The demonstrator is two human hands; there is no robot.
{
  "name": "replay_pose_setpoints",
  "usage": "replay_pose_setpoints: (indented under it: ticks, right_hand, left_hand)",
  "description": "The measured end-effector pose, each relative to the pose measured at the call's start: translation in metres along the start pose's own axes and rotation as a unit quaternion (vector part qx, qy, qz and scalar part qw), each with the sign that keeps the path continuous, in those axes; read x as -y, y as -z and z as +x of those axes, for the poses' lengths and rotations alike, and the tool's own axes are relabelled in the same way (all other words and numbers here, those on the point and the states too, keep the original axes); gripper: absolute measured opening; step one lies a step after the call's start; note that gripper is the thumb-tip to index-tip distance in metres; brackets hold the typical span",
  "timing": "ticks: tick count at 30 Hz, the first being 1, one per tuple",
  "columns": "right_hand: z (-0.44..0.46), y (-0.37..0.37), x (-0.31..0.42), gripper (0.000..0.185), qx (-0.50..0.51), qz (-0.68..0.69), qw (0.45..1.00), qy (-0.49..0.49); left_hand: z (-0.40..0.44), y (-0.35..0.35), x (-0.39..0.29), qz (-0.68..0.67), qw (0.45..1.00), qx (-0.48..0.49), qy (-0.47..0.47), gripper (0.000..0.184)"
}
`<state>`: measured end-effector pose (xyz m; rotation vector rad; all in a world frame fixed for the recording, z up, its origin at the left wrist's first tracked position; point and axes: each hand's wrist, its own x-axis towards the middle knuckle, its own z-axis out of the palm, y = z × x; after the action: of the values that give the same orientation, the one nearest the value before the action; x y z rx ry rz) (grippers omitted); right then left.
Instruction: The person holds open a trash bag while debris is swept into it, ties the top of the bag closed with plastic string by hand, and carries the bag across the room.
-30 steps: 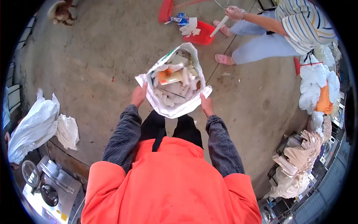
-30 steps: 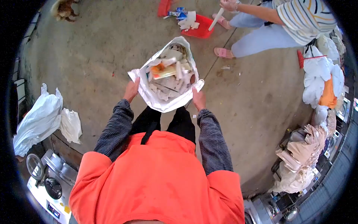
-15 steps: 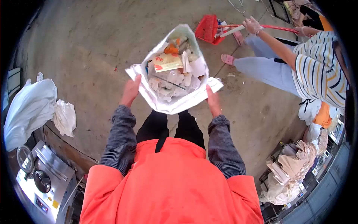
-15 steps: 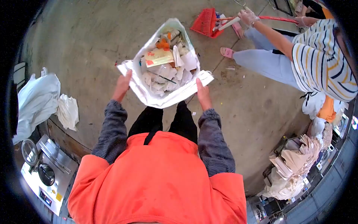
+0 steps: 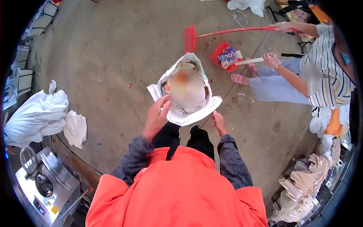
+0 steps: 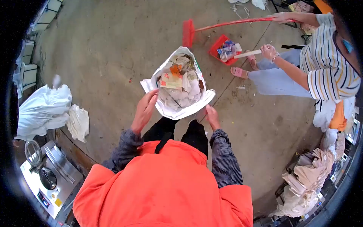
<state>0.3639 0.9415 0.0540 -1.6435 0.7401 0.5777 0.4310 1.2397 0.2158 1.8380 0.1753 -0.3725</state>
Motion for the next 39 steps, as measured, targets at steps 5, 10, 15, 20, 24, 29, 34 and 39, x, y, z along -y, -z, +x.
replay_pose_setpoints:
  ticks: [5,10,15,20,24,29,34,39]
  right_hand:
    - [-0.005,0.022,-0.021,0.029,-0.052,-0.032,0.998,0.013]
    - [-0.014,0.021,-0.069,0.029,-0.053,-0.073,0.996,0.016]
    - [-0.044,0.018,-0.095,0.027,-0.038,0.005,0.999,-0.033]
    - [-0.058,0.033,-0.109,0.025,-0.078,0.038,0.995,-0.038]
    - [-0.042,0.042,-0.124,0.022,-0.060,0.030,0.997,-0.044]
    - [-0.031,0.060,-0.138,0.019,-0.047,0.087,0.992,-0.075]
    - [-0.062,0.092,-0.110,0.014,-0.053,0.131,0.988,-0.069]
    - [-0.093,0.161,-0.136,0.016,-0.071,0.084,0.987,-0.121]
  left_hand:
    - [-0.078,0.040,-0.196,-0.325,0.895,0.196,-0.234,0.040]
    - [-0.114,0.029,-0.250,-0.510,0.686,0.379,-0.355,0.039]
    - [-0.137,0.015,-0.276,-0.553,0.593,0.438,-0.388,0.038]
    - [-0.177,0.019,-0.317,-0.622,0.537,0.415,-0.389,0.038]
    - [-0.167,0.006,-0.305,-0.465,0.551,0.476,-0.503,0.049]
    - [-0.136,0.000,-0.271,-0.148,0.791,0.440,-0.400,0.053]
    - [-0.057,0.012,-0.110,-0.007,0.984,0.139,-0.110,0.043]
    - [-0.126,0.044,0.117,-0.123,0.939,-0.004,0.322,0.067]
